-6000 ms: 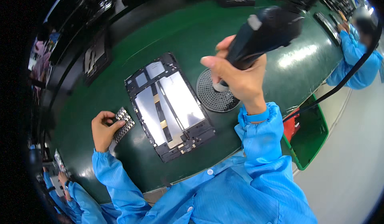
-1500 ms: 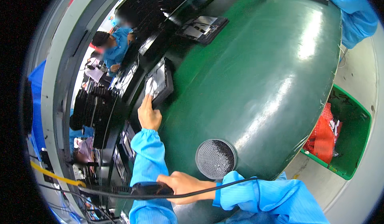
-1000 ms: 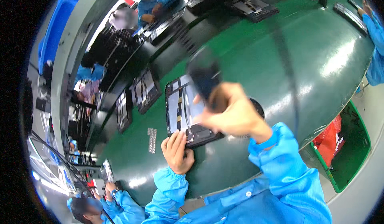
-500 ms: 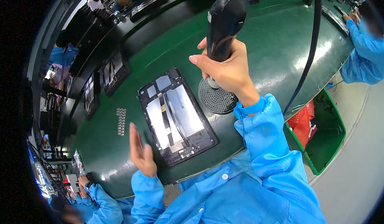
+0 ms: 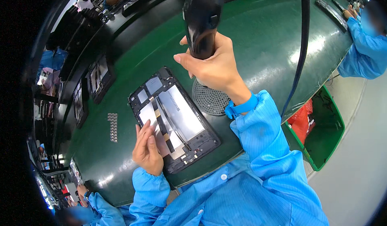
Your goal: Using an electric screwdriver to fasten internal components into a tablet computer frame on an assembly line.
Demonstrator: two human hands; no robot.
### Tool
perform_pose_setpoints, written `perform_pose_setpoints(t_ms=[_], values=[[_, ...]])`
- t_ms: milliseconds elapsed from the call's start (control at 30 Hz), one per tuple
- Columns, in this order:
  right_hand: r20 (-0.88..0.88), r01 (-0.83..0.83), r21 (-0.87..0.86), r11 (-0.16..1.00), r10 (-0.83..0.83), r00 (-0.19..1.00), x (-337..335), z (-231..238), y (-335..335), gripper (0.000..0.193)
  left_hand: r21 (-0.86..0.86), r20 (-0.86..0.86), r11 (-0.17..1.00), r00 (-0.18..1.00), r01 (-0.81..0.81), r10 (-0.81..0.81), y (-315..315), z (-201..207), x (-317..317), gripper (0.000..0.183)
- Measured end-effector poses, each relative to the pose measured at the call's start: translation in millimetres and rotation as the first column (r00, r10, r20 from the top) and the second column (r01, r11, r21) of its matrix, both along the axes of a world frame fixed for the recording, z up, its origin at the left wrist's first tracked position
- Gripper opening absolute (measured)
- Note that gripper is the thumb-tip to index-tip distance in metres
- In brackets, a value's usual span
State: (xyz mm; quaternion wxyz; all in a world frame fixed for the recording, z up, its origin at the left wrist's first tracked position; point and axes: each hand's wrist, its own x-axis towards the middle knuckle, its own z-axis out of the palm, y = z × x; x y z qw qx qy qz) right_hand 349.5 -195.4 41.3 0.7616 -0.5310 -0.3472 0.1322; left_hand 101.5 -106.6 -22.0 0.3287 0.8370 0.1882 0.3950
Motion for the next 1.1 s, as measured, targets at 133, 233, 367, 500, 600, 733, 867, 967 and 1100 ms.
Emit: perform_pose_setpoints(t_ms=[133, 233, 367, 500, 600, 733, 867, 967, 1100], values=[[-0.019, 0.001, -0.002, 1.0, -0.001, 1.0, 1, -4, 4, 0.026, -0.087, 0.08, 0.996, 0.996, -0.033, 0.04, 6, 2, -2, 0.009], [-0.013, 0.002, -0.006, 1.0, -0.002, 1.0, 2, -6, 4, 0.026, -0.296, 0.098, 0.949, 0.985, -0.108, 0.143, 4, 3, -3, 0.008], [0.006, -0.025, -0.016, 1.0, 0.025, 1.0, 1, -7, 4, 0.025, -0.291, 0.057, 0.951, 0.99, -0.107, 0.129, 17, 6, -13, 0.009], [-0.004, -0.026, -0.012, 1.0, 0.026, 1.0, -6, -7, 11, 0.026, -0.267, 0.016, 0.946, 0.98, -0.185, 0.196, 29, 13, -31, 0.011], [0.042, 0.076, -0.015, 0.997, -0.075, 0.996, -8, -2, 1, 0.025, -0.221, -0.125, 0.951, 0.974, -0.214, 0.19, 46, 13, -39, 0.013], [0.074, 0.082, 0.122, 0.989, -0.091, 0.993, -16, 9, -5, 0.028, -0.64, -0.097, 0.74, 0.977, -0.206, 0.188, 50, 13, -44, 0.014], [0.122, -0.045, 0.224, 0.974, 0.018, 0.992, -34, 17, 8, 0.03, -0.731, -0.11, 0.669, 0.991, -0.134, 0.078, 58, 18, -42, 0.013], [0.107, -0.11, 0.234, 0.966, 0.087, 0.99, -57, 28, 17, 0.03, -0.724, -0.138, 0.681, 0.99, -0.11, 0.014, 66, 19, -29, 0.013], [0.118, -0.2, 0.194, 0.96, 0.18, 0.977, -81, 36, 30, 0.032, -0.69, -0.062, 0.722, 0.998, -0.05, 0.01, 74, 7, -21, 0.013]])
